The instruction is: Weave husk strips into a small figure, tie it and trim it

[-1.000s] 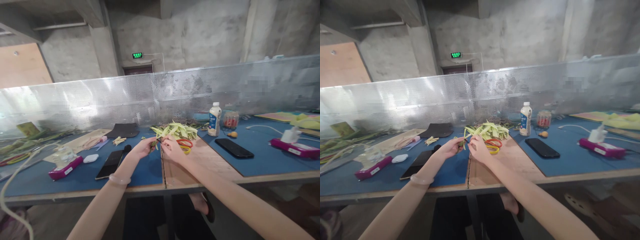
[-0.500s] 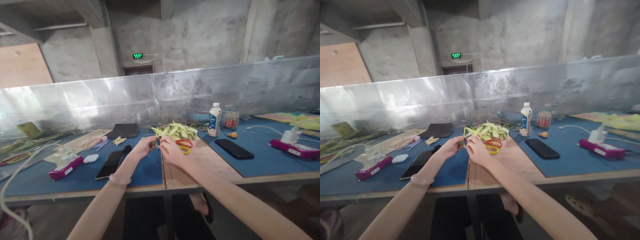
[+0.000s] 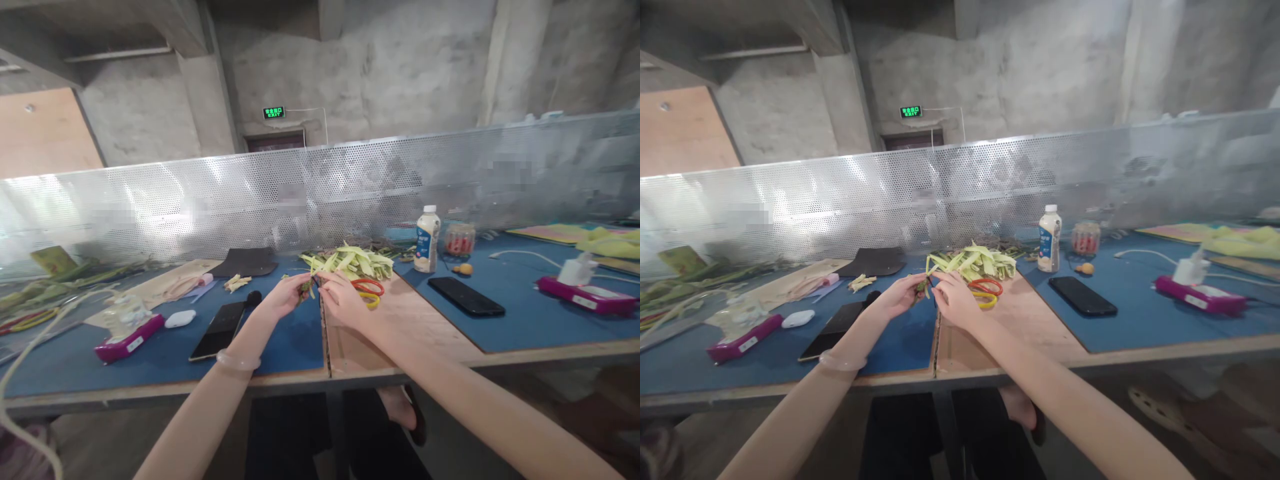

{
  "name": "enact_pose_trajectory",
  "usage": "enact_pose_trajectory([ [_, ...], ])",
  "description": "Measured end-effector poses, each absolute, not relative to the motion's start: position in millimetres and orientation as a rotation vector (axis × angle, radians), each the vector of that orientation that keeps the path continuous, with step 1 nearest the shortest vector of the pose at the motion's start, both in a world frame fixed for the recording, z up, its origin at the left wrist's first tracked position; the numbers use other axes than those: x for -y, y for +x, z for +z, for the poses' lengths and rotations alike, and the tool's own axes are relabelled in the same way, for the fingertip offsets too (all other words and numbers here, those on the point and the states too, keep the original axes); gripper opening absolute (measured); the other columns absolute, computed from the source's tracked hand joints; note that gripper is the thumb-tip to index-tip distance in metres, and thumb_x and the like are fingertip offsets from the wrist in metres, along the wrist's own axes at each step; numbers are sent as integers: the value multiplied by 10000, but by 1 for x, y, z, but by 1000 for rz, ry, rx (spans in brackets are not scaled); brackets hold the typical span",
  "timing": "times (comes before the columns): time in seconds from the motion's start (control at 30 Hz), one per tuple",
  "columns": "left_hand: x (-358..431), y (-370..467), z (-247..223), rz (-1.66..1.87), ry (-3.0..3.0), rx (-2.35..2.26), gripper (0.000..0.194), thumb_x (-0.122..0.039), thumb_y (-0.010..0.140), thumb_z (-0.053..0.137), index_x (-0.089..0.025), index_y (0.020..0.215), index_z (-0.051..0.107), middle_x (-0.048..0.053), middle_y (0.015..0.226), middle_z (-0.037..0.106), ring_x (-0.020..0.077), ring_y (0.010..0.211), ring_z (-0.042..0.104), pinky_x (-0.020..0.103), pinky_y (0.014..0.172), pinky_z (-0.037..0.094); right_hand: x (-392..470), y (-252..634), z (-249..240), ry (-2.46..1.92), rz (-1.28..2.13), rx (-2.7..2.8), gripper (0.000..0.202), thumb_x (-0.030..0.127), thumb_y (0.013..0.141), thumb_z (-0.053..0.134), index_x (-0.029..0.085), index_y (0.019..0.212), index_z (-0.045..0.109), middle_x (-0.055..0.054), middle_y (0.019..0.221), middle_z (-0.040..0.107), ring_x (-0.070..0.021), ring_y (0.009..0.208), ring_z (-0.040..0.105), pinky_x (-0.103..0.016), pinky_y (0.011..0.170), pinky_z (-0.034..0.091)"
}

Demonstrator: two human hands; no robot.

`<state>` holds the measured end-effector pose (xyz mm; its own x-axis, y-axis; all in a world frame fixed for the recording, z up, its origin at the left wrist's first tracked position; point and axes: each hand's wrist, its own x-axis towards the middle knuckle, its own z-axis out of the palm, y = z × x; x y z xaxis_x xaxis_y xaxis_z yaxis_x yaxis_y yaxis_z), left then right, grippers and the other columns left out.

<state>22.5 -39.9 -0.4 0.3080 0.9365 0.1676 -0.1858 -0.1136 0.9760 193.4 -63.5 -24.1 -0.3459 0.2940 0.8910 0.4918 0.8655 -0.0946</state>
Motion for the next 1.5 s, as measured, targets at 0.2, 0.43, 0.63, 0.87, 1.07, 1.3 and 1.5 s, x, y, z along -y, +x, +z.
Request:
enact_pose_trajectory([
  [0.2, 38, 24, -4, 1091, 1424, -800, 179, -261, 845, 523, -130, 948, 585, 35, 888, 614, 121, 708, 584, 288, 627, 501, 62, 191, -25, -574, -203, 1942, 171, 180, 867, 442, 171, 726, 540, -84, 1062, 589, -208, 976, 494, -393, 902, 387],
  [0.43, 38, 26, -7, 1053, 1516, -825, 160, -254, 841, 526, -139, 927, 597, 40, 911, 620, 127, 743, 584, 304, 669, 496, 56, 191, -24, -609, -109, 1836, 141, 207, 879, 446, 169, 795, 552, -74, 886, 566, -186, 887, 514, -333, 820, 430],
  [0.63, 40, 26, -6, 1027, 1544, -842, 167, -253, 836, 535, -132, 936, 592, 39, 911, 616, 132, 750, 585, 310, 670, 495, 58, 191, -22, -600, -70, 1837, 159, 207, 887, 430, 169, 802, 559, -67, 864, 549, -178, 860, 516, -319, 808, 433],
  [0.87, 41, 26, -6, 1020, 1548, -828, 150, -257, 849, 512, -152, 902, 604, 38, 901, 623, 116, 721, 576, 287, 657, 493, 59, 191, -21, -585, -64, 1836, 171, 204, 886, 420, 177, 806, 569, -69, 882, 564, -184, 878, 521, -333, 823, 432],
  [1.07, 42, 26, -6, 1034, 1545, -827, 140, -248, 844, 521, -147, 889, 608, 37, 895, 627, 116, 721, 578, 285, 656, 491, 58, 192, -22, -578, -73, 1841, 171, 226, 876, 448, 186, 840, 610, -70, 897, 568, -184, 880, 534, -332, 826, 441],
  [1.3, 42, 27, -6, 1020, 1540, -854, 137, -245, 846, 519, -148, 892, 603, 34, 886, 621, 114, 713, 574, 283, 649, 491, 58, 192, -22, -616, -115, 1832, 177, 199, 882, 442, 163, 818, 603, -69, 867, 562, -177, 836, 525, -310, 781, 439],
  [1.5, 41, 26, -7, 993, 1542, -831, 134, -245, 848, 514, -147, 875, 600, 28, 865, 616, 107, 688, 566, 268, 624, 489, 57, 192, -24, -624, -178, 1847, 192, 217, 892, 421, 181, 853, 605, -74, 883, 556, -193, 873, 512, -339, 809, 435],
])
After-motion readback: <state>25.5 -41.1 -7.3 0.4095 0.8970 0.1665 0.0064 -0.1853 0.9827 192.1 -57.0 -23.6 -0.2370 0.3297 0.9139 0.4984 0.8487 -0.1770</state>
